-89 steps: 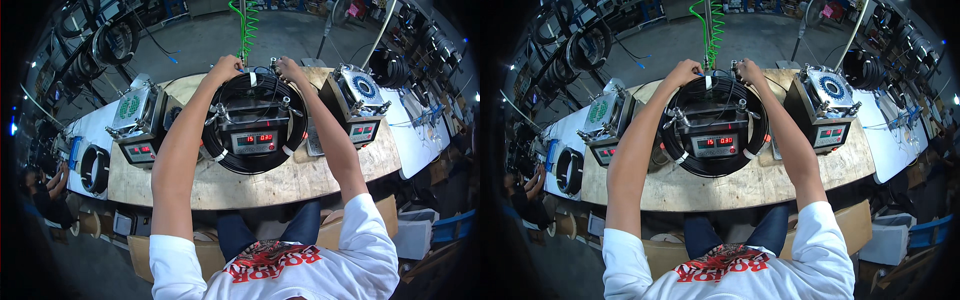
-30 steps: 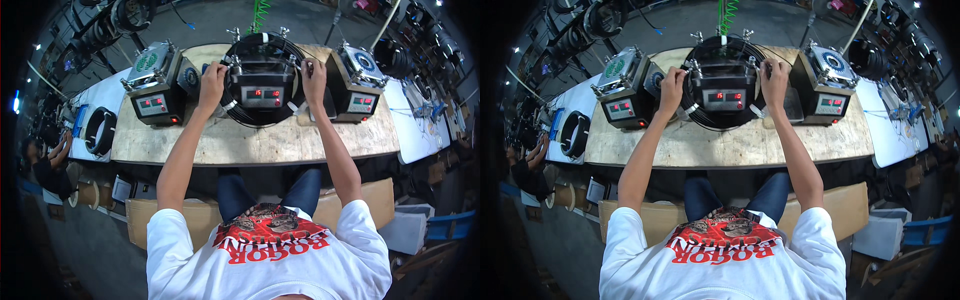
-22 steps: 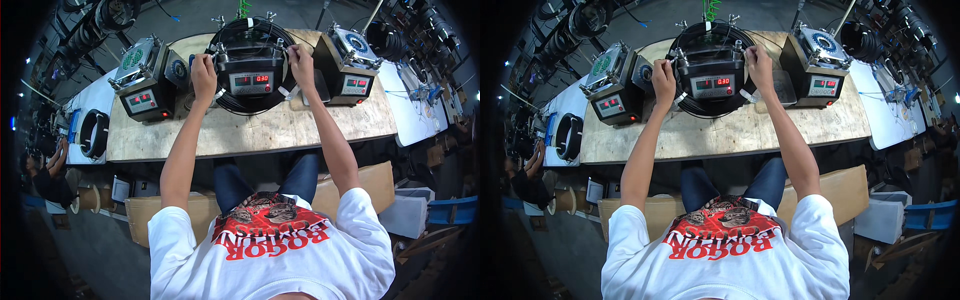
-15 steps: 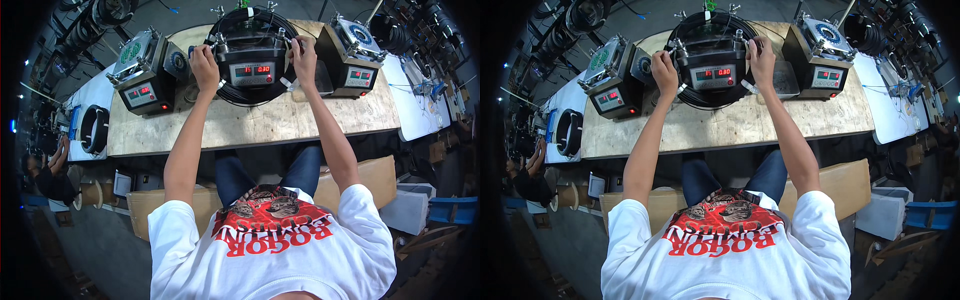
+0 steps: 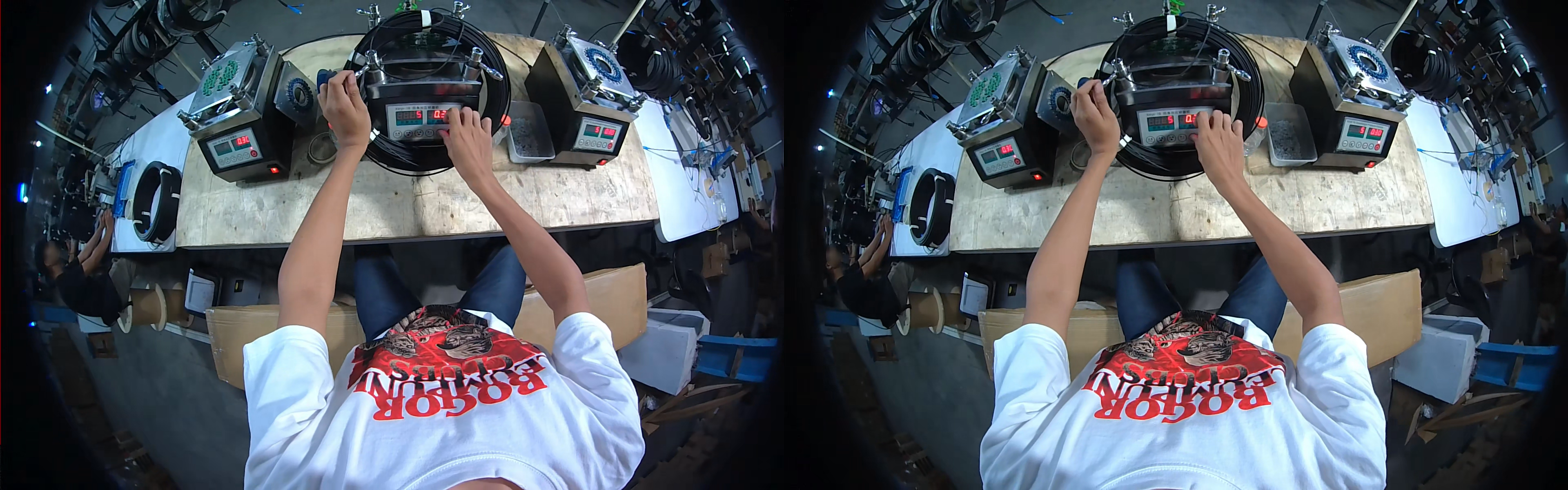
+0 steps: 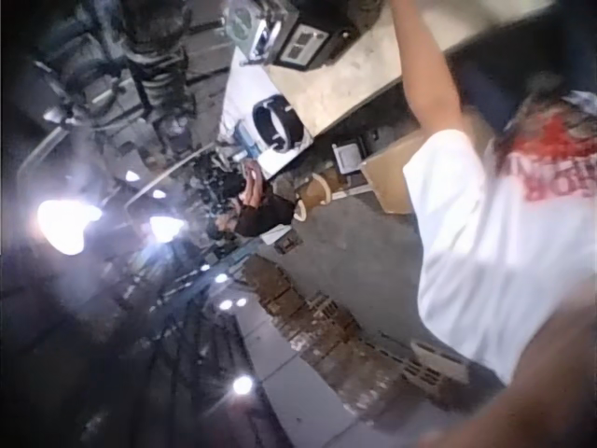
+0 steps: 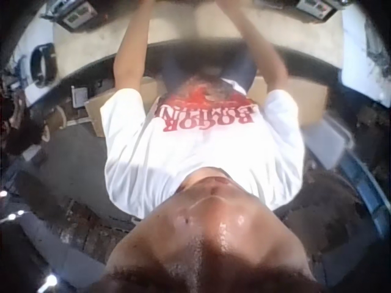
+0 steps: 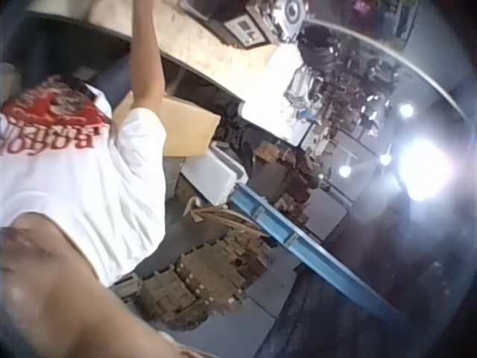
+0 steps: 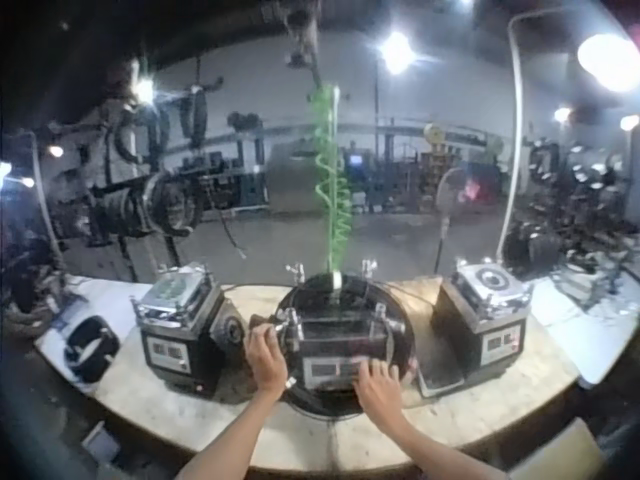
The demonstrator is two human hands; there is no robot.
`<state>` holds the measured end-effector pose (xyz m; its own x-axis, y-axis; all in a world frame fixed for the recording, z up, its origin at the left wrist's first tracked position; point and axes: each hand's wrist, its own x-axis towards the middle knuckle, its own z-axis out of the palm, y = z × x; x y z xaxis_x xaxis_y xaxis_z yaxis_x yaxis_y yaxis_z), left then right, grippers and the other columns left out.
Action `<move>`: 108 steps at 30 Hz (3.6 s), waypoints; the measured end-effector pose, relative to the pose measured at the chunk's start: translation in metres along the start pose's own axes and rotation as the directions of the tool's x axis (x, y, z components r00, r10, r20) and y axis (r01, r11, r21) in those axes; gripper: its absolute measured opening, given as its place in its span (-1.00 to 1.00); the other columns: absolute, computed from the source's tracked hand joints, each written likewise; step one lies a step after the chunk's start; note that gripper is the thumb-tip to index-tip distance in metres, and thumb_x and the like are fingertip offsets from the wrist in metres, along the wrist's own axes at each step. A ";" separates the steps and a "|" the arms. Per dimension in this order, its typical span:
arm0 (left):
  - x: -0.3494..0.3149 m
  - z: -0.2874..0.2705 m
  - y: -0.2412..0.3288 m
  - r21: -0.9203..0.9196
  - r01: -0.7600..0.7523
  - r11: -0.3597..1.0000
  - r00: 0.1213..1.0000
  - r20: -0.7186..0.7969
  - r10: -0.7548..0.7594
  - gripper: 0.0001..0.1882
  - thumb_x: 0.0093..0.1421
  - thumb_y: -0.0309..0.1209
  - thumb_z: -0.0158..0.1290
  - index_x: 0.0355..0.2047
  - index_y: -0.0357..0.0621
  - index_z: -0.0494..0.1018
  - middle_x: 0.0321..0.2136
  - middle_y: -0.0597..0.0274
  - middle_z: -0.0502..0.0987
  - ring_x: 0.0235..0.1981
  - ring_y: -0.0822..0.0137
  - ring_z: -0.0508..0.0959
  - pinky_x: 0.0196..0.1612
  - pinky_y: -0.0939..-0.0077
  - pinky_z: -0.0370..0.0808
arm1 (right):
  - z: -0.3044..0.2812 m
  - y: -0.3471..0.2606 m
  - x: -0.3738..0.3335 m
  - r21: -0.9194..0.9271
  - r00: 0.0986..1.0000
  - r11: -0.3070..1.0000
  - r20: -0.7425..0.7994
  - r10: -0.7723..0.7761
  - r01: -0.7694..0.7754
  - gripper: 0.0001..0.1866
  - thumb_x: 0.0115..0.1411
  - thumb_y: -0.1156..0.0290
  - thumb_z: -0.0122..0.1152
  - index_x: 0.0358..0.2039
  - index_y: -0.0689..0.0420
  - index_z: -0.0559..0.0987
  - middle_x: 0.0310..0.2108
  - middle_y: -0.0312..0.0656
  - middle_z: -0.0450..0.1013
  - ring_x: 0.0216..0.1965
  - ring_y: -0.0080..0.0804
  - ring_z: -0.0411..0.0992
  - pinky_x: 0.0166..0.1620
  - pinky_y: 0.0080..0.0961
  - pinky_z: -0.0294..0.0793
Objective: The person operates industrial machines to process and test wire cable assemblies.
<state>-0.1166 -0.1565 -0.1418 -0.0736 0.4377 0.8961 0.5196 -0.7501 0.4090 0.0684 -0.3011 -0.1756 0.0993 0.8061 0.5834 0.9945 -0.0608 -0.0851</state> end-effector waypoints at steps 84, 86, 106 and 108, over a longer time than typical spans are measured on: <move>0.118 0.102 -0.046 -0.108 0.538 0.836 0.649 0.686 -0.329 -0.56 0.31 -0.14 -0.08 -0.04 -0.27 0.45 -0.24 -0.18 0.60 -0.10 -0.07 0.58 0.01 0.21 0.43 | 0.021 0.106 0.212 0.776 0.967 0.580 0.172 0.185 -0.249 -0.55 0.45 0.16 -0.14 0.16 0.21 0.37 0.06 0.14 0.45 0.17 -0.03 0.40 0.20 -0.31 0.31; 0.117 0.099 -0.046 -0.058 0.530 0.846 0.648 0.671 -0.360 -0.56 0.31 -0.13 -0.08 -0.04 -0.26 0.45 -0.23 -0.18 0.60 -0.09 -0.06 0.58 0.02 0.22 0.43 | 0.018 0.102 0.214 0.735 0.970 0.634 0.157 0.186 -0.240 -0.60 0.44 0.24 -0.12 0.16 0.20 0.37 0.04 0.18 0.45 0.14 0.02 0.42 0.18 -0.30 0.33; 0.124 0.097 -0.044 -0.113 0.587 0.802 0.609 0.714 -0.345 -0.70 0.27 -0.42 -0.09 -0.03 -0.22 0.47 -0.41 0.01 0.56 -0.35 0.16 0.56 -0.21 0.28 0.44 | 0.001 0.089 0.212 0.687 0.948 0.669 0.096 0.303 -0.283 -0.55 0.38 0.14 -0.12 0.04 0.21 0.51 -0.10 0.17 0.53 0.01 0.11 0.47 0.07 -0.24 0.40; 0.125 0.099 -0.044 -0.139 0.580 0.803 0.617 0.718 -0.322 -0.69 0.26 -0.45 -0.11 -0.02 -0.22 0.47 -0.41 0.00 0.56 -0.36 0.15 0.55 -0.22 0.28 0.44 | 0.006 0.096 0.213 0.684 0.952 0.674 0.102 0.288 -0.277 -0.56 0.38 0.16 -0.12 0.03 0.22 0.51 -0.08 0.16 0.53 0.03 0.10 0.47 0.08 -0.25 0.39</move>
<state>-0.0644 -0.0195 -0.0654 0.3984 0.8674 0.2981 0.2559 -0.4172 0.8720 0.1849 -0.1317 -0.0644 0.3775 0.8100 0.4487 0.6204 0.1385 -0.7719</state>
